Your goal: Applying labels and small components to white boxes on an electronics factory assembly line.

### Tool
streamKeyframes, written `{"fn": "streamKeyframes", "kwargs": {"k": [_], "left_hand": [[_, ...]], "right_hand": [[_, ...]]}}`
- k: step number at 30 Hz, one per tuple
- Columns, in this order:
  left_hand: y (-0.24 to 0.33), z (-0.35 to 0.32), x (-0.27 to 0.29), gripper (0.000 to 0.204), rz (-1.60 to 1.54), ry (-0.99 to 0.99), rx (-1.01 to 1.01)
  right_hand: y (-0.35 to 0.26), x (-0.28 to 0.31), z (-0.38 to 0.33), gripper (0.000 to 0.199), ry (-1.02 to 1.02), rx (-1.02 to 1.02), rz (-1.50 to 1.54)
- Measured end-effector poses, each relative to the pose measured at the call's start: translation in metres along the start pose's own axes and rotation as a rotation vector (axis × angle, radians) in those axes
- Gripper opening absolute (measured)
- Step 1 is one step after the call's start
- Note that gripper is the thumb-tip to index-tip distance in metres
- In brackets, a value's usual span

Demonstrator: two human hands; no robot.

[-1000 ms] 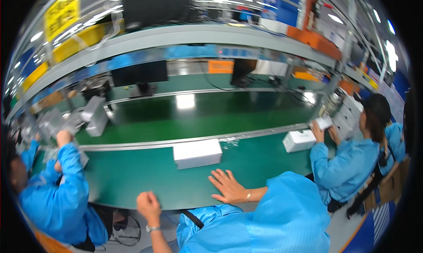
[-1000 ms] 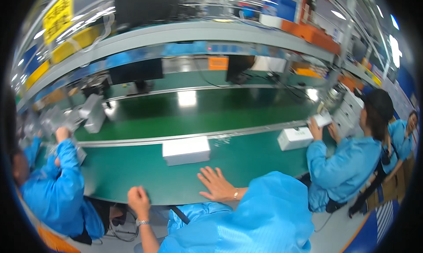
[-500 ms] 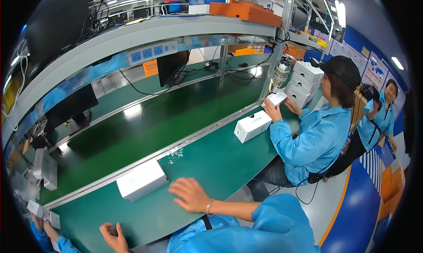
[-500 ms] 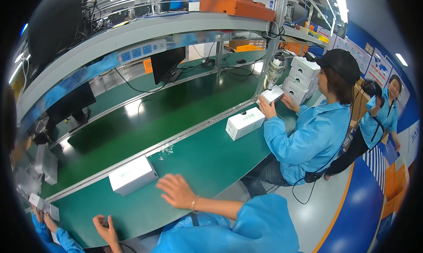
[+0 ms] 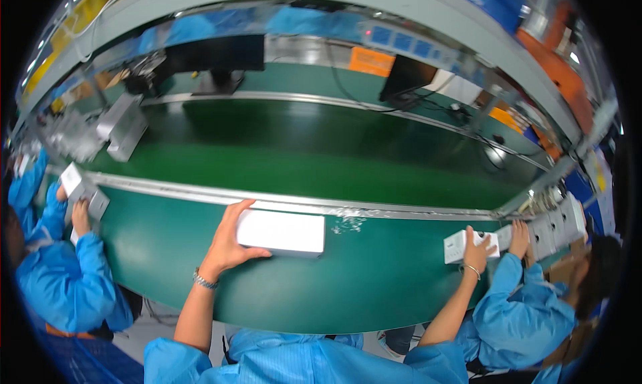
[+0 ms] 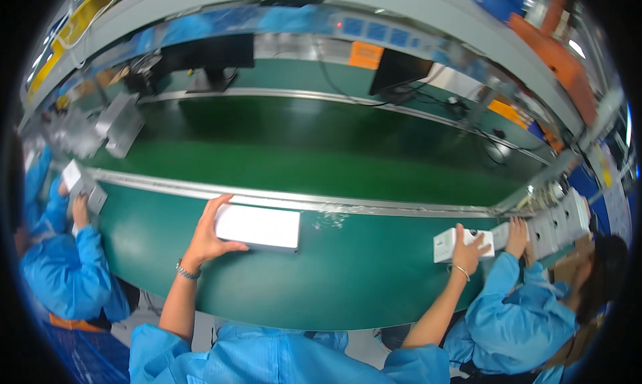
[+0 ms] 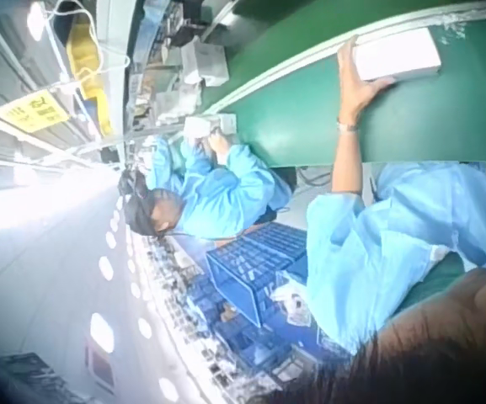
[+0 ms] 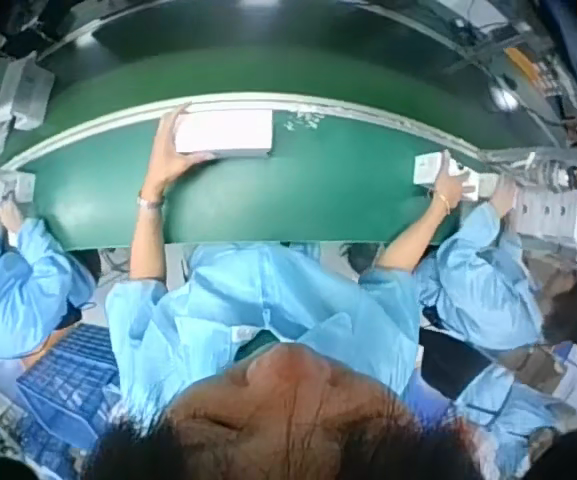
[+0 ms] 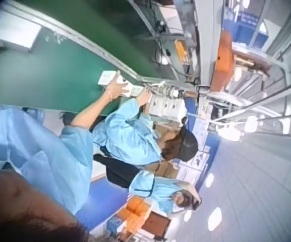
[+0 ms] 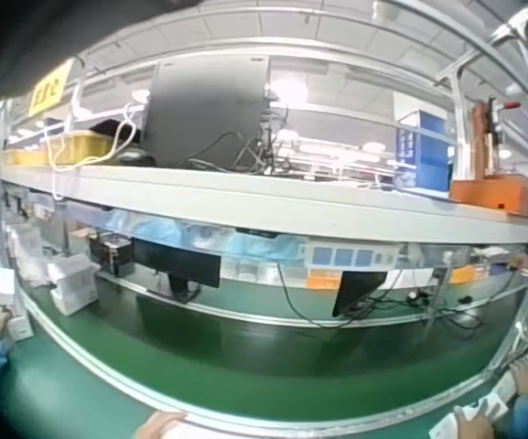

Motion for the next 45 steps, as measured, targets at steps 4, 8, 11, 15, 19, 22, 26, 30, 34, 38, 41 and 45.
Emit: {"fn": "streamKeyframes", "kwargs": {"k": [4, 8, 11, 15, 19, 22, 26, 30, 34, 38, 41, 45], "left_hand": [[-0.001, -0.016, 0.002, 0.115, 0.06, 0.121, 0.02], [-0.005, -0.032, 0.018, 0.111, 0.094, 0.213, 0.068], [-0.016, -0.042, 0.059, 0.112, 0.138, 0.296, 0.089], [-0.037, -0.1, 0.148, 0.107, 0.157, 0.53, 0.279], [0.02, -0.089, 0.13, 0.098, 1.047, 0.557, 0.097], [0.047, -0.026, 0.039, 0.105, 0.397, 0.096, 0.086], [0.01, -0.004, -0.026, 0.129, -0.242, -0.318, 0.179], [-0.008, -0.033, -0.04, 0.128, -0.536, -0.159, 0.229], [-0.014, -0.041, -0.047, 0.124, -0.586, -0.077, 0.188], [-0.025, -0.047, -0.049, 0.125, -0.435, -0.113, 0.146], [-0.029, -0.053, -0.052, 0.121, -0.398, -0.08, 0.1], [-0.03, -0.05, -0.05, 0.118, -0.362, -0.077, 0.062]], "right_hand": [[-0.003, -0.004, 0.024, 0.119, -0.085, 0.028, -0.053], [-0.015, 0.001, 0.03, 0.101, -0.164, 0.04, -0.032], [-0.006, 0.015, 0.015, 0.084, -0.049, 0.279, 0.105], [-0.05, 0.046, -0.094, 0.079, -0.039, 0.894, 0.496], [-0.12, 0.087, -0.207, 0.075, -0.404, 1.259, 0.477], [-0.155, 0.087, -0.248, 0.071, -0.551, 1.558, 0.553], [-0.173, 0.092, -0.275, 0.059, -0.419, 1.722, 0.586], [-0.161, 0.094, -0.305, 0.046, -0.228, 1.627, 0.491], [-0.163, 0.09, -0.332, 0.031, -0.223, 1.551, 0.481], [-0.167, 0.095, -0.339, 0.028, -0.227, 1.504, 0.448], [-0.168, 0.098, -0.346, 0.025, -0.24, 1.488, 0.401], [-0.171, 0.099, -0.349, 0.02, -0.342, 1.446, 0.346]]}}
Point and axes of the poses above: each hand's wrist, its own z-axis towards the middle knuckle, its own x-axis out of the back of the hand, y = z × x, the point moved 1 cm from there along z, towards the middle knuckle, and after that the axes turned 15 degrees about -z, right-handed, at the moved point
